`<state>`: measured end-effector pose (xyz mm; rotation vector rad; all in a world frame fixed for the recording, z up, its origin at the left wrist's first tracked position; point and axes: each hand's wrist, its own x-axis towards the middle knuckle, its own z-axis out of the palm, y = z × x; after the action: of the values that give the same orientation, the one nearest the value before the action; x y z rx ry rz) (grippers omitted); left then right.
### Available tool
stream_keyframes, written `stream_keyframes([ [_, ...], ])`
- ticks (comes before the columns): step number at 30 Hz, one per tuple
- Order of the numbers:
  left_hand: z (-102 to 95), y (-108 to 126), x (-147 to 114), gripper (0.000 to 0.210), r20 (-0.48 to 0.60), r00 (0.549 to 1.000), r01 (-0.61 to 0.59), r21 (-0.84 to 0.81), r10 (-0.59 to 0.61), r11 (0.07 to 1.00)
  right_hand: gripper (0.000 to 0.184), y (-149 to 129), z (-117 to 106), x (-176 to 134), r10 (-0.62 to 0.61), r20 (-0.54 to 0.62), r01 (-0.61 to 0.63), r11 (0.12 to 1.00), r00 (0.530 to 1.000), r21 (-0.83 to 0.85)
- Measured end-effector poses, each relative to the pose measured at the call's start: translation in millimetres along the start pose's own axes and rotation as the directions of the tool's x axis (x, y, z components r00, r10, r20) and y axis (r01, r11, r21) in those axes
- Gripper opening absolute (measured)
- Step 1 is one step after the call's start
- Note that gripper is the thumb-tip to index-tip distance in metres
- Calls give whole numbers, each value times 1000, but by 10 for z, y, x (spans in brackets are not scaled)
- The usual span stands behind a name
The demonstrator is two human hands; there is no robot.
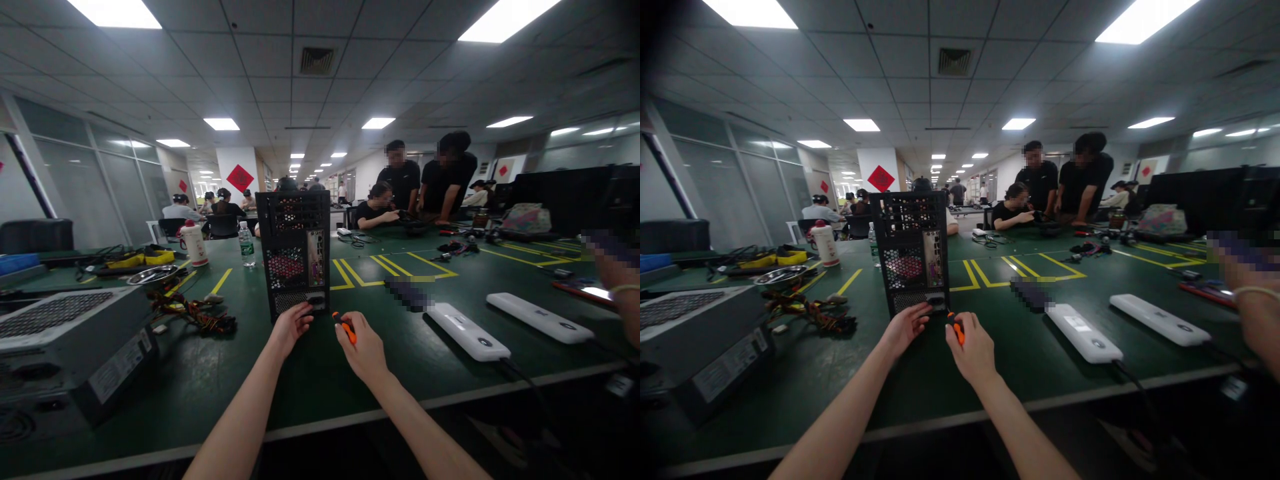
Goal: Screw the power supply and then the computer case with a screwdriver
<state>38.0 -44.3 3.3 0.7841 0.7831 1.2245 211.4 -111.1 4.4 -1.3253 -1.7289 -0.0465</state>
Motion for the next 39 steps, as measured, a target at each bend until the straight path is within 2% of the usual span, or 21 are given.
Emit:
stream_keyframes([
  [6, 31, 17, -22, 29, -21, 1000, 1, 5, -1, 1000, 18, -16, 40, 3, -89, -54, 95, 989, 995, 110],
  [10, 37, 22, -25, 30, -14, 1000, 2, 1, -2, 1000, 14, 35, 30, 12, -123, -85, 132, 987, 989, 97],
  [17, 19, 16, -13, 29, -2, 1000, -1, -9, 1, 1000, 14, 31, 40, -19, -86, -60, 83, 996, 995, -36],
  [22, 12, 16, -15, 30, 11, 1000, -4, -16, 4, 1000, 16, -8, 67, -40, -165, -26, 164, 986, 986, -37],
  [26, 12, 17, -16, 31, 10, 1000, 5, -22, -5, 1000, 19, 18, 11, -19, -42, -46, 39, 997, 998, -69],
  [29, 12, 18, -13, 31, 1, 1000, 7, -21, -7, 1000, 19, 37, -7, -12, -3, -64, -2, 997, 998, -72],
  [33, 11, 20, -13, 31, 1, 1000, 2, -17, -2, 1000, 15, 19, 27, -31, -50, -93, 46, 998, 994, -46],
  [36, 12, 22, -12, 32, 2, 1000, 3, -11, -3, 1000, 16, 0, 45, -44, -124, -37, 123, 992, 992, -31],
  [39, 13, 24, -8, 33, -4, 1000, 6, -12, -6, 1000, 15, 12, 32, -40, -127, -11, 127, 991, 992, -48],
])
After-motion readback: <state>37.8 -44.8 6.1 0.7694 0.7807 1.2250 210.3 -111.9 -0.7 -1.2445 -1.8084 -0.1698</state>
